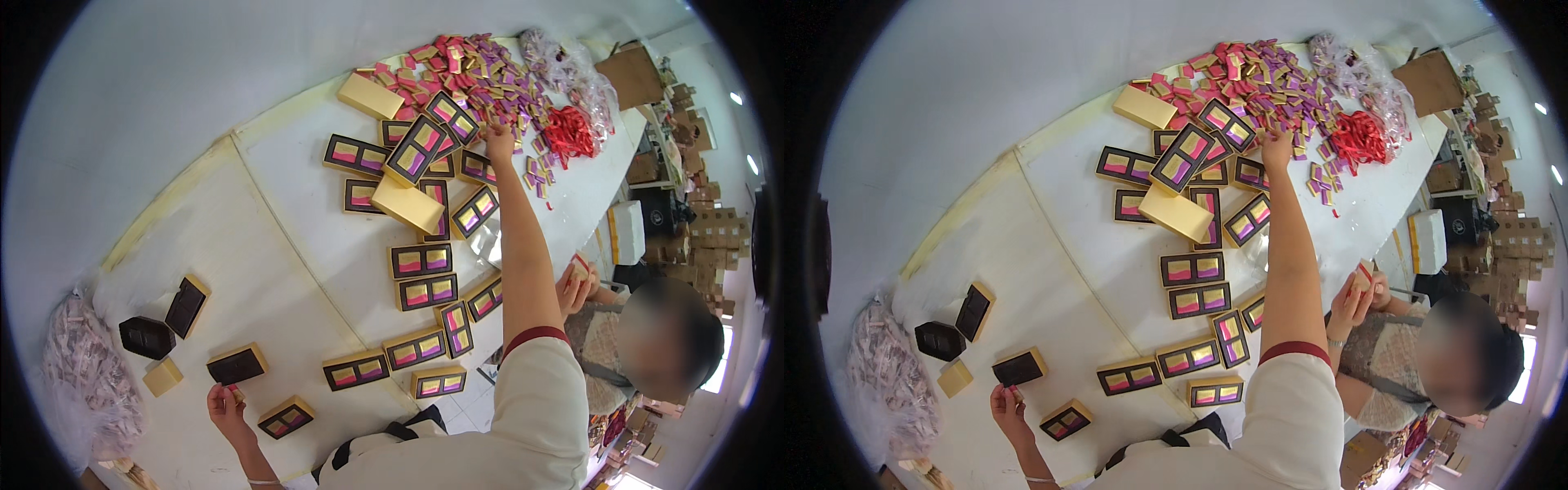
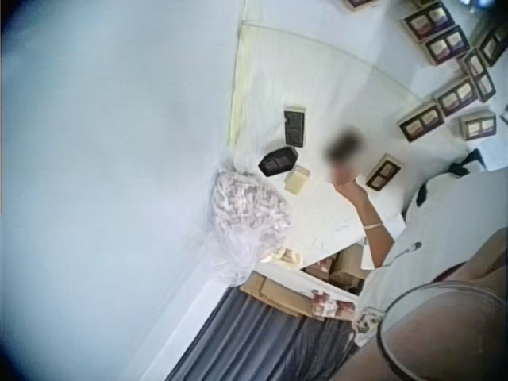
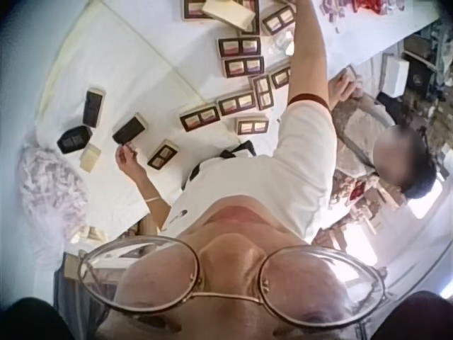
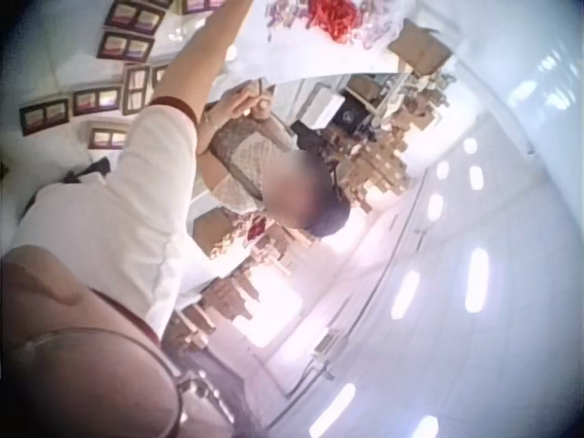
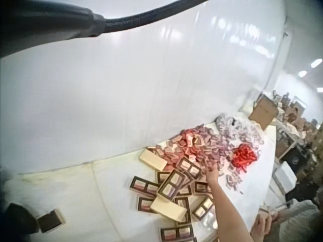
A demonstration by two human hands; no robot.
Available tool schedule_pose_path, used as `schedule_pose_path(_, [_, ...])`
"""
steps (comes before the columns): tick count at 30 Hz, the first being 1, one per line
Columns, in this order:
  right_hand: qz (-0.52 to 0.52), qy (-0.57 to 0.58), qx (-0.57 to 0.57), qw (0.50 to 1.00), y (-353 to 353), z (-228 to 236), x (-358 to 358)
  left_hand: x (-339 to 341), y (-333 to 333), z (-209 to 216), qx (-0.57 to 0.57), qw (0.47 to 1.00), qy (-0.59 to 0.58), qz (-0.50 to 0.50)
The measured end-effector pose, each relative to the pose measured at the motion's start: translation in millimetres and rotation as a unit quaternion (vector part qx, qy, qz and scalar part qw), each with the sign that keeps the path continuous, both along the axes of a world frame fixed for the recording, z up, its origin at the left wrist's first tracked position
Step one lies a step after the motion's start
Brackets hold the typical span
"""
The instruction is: The person assembles small cosmetic compacts by placing two colored inserts into black trays, closing them with gold lids, and then wrapping each finished unit in clear plastic film. The person works at a white table with a coworker visible in the background.
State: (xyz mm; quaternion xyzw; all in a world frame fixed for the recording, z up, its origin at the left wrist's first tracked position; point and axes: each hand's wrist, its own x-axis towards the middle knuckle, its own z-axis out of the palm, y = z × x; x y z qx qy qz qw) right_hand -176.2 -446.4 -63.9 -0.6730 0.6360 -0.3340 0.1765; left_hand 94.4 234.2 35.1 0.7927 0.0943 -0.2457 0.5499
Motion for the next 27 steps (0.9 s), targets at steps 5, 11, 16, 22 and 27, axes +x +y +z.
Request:
schedule_pose_path(5, [-0.097, 0.063, -0.062, 0.991, -57.9, -44.6, -41.9, 11.7, -18.4, 2.5, -0.002, 1.0, -0.002, 0.016])
schedule_pose_path(11, [0.063, 0.173, 0.032, 0.982, -52.9, -8.3, -36.8, 9.7, -12.4, -4.0, 0.002, 0.999, -0.004, 0.033])
schedule_pose_path(16, [0.031, 0.009, 0.092, 0.995, -42.9, -13.9, -34.3, 6.3, -26.5, -1.2, 0.009, 1.0, -0.014, -0.001])
schedule_pose_path(22, [-0.11, -0.389, 0.074, 0.912, -10.8, 26.7, -17.5, 8.4, -20.3, 17.3, 0.0, 0.999, -0.026, -0.025])
schedule_pose_path(27, [0.193, -0.635, 0.208, 0.718, 165.6, 149.7, 80.6, 3.8, -11.0, 27.0, -0.069, 0.997, -0.002, -0.031])
